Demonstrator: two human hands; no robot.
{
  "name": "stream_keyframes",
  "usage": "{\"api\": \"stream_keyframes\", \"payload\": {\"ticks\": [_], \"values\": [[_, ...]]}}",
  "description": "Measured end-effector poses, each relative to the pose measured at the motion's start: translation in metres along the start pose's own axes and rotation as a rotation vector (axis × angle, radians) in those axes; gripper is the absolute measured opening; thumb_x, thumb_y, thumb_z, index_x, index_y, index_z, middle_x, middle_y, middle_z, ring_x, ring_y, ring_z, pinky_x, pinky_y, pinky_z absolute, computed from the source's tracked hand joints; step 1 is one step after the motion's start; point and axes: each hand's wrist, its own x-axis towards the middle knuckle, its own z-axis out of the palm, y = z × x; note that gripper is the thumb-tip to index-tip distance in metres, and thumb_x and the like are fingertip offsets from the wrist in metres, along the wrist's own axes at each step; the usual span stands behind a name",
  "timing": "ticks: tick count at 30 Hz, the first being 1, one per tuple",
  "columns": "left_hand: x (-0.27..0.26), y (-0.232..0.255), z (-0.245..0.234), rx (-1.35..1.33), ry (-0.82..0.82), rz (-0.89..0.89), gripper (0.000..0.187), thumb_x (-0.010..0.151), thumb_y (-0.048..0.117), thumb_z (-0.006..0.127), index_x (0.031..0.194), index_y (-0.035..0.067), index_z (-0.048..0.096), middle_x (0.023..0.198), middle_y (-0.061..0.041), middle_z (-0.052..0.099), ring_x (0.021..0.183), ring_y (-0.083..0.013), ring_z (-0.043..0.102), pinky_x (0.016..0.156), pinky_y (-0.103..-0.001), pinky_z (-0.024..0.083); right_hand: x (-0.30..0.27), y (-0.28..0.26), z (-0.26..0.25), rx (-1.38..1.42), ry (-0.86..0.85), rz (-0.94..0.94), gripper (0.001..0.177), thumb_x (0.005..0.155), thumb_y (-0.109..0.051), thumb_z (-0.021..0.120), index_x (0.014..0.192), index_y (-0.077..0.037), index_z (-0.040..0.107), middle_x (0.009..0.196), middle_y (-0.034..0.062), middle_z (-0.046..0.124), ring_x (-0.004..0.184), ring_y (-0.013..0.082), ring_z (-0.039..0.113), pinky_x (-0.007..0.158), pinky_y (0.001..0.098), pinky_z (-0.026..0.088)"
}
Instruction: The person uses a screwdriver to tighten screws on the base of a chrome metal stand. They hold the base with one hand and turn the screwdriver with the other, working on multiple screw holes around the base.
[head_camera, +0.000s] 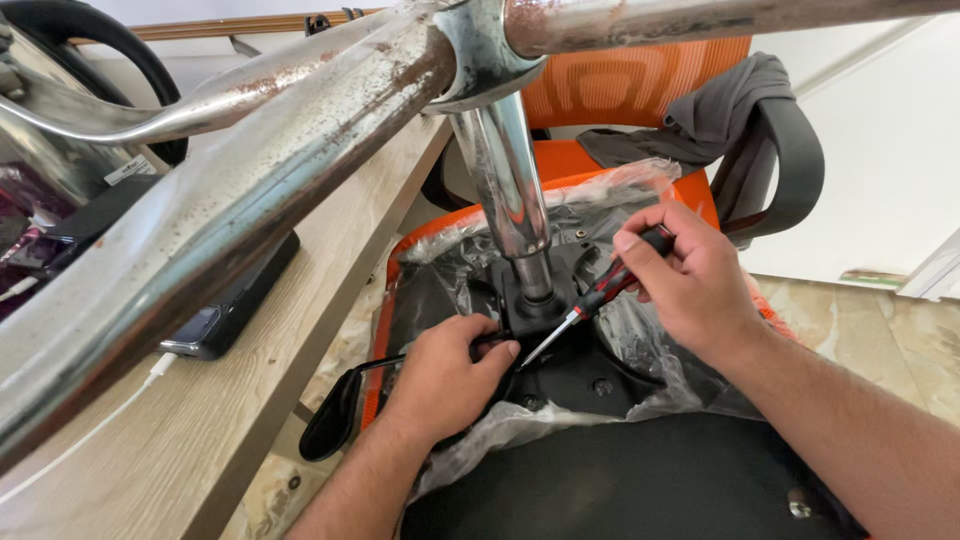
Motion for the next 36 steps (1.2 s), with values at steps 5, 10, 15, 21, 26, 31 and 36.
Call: {"api": "stream_keyframes", "payload": {"ticks": [5, 10, 15, 21, 26, 31, 36], "values": [[0.002, 0.000, 0.001, -0.029, 0.004, -0.012, 0.034, 0.081, 0.029, 0.074, 0.104, 0.004, 0.074, 0.091, -0.012, 0.074, 0.083, -0.0254, 0.074, 0.077, -0.039, 0.057, 0.009, -0.005, 0.009, 0.052, -0.027, 0.015, 0.016, 0.100, -0.020, 0.063, 0.104, -0.005, 0.063, 0.078, 0.0008, 0.064, 0.059, 0.0061, 0.058, 0.052, 0.0222, 0.047], [0.003, 0.000, 0.006, -0.063, -0.007, -0.020, 0.030, 0.080, 0.026, 0.073, 0.100, 0.003, 0.072, 0.083, -0.011, 0.074, 0.075, -0.0225, 0.073, 0.073, -0.037, 0.057, 0.030, -0.014, 0.007, 0.065, -0.087, -0.062, 0.015, 0.099, -0.018, 0.064, 0.102, -0.003, 0.063, 0.079, 0.0016, 0.066, 0.058, 0.0059, 0.058, 0.050, 0.0224, 0.047], [0.007, -0.007, 0.002, -0.083, -0.031, 0.026, 0.029, 0.079, 0.025, 0.075, 0.097, 0.003, 0.072, 0.079, -0.008, 0.072, 0.073, -0.0201, 0.072, 0.070, -0.035, 0.057, 0.065, -0.016, 0.016, 0.038, -0.097, -0.044, 0.015, 0.100, -0.019, 0.062, 0.101, -0.004, 0.064, 0.077, 0.0004, 0.065, 0.059, 0.0035, 0.056, 0.048, 0.0218, 0.044], [0.016, -0.020, -0.004, -0.084, -0.073, 0.062, 0.029, 0.079, 0.027, 0.075, 0.094, 0.002, 0.073, 0.071, -0.009, 0.070, 0.067, -0.0209, 0.070, 0.067, -0.035, 0.056, 0.089, -0.003, 0.046, 0.071, 0.062, -0.175, 0.014, 0.102, -0.016, 0.062, 0.099, -0.002, 0.064, 0.074, -0.0005, 0.066, 0.064, 0.0042, 0.058, 0.056, 0.0223, 0.047], [0.009, -0.012, 0.000, -0.086, -0.081, 0.022, 0.031, 0.079, 0.027, 0.074, 0.100, 0.005, 0.073, 0.075, -0.009, 0.073, 0.070, -0.0188, 0.072, 0.070, -0.034, 0.057, 0.039, 0.009, 0.039, 0.135, 0.138, -0.304, 0.012, 0.105, -0.013, 0.061, 0.104, -0.001, 0.062, 0.081, 0.0005, 0.064, 0.072, 0.0045, 0.058, 0.064, 0.0223, 0.048], [0.007, -0.010, 0.002, -0.108, -0.060, 0.040, 0.030, 0.082, 0.026, 0.073, 0.100, 0.004, 0.072, 0.077, -0.008, 0.075, 0.073, -0.0187, 0.073, 0.072, -0.034, 0.057, 0.028, 0.003, 0.041, 0.076, 0.121, -0.294, 0.014, 0.106, -0.016, 0.061, 0.108, -0.002, 0.061, 0.084, -0.0005, 0.061, 0.073, 0.0036, 0.055, 0.062, 0.0212, 0.046], [0.009, -0.018, 0.007, -0.130, -0.061, 0.010, 0.029, 0.082, 0.026, 0.072, 0.100, 0.004, 0.072, 0.073, -0.011, 0.072, 0.068, -0.0226, 0.071, 0.068, -0.037, 0.057, 0.025, 0.004, 0.039, 0.029, 0.118, -0.377, 0.014, 0.107, -0.016, 0.062, 0.108, -0.002, 0.060, 0.087, -0.0011, 0.061, 0.075, 0.0032, 0.055, 0.064, 0.0213, 0.045]]}}
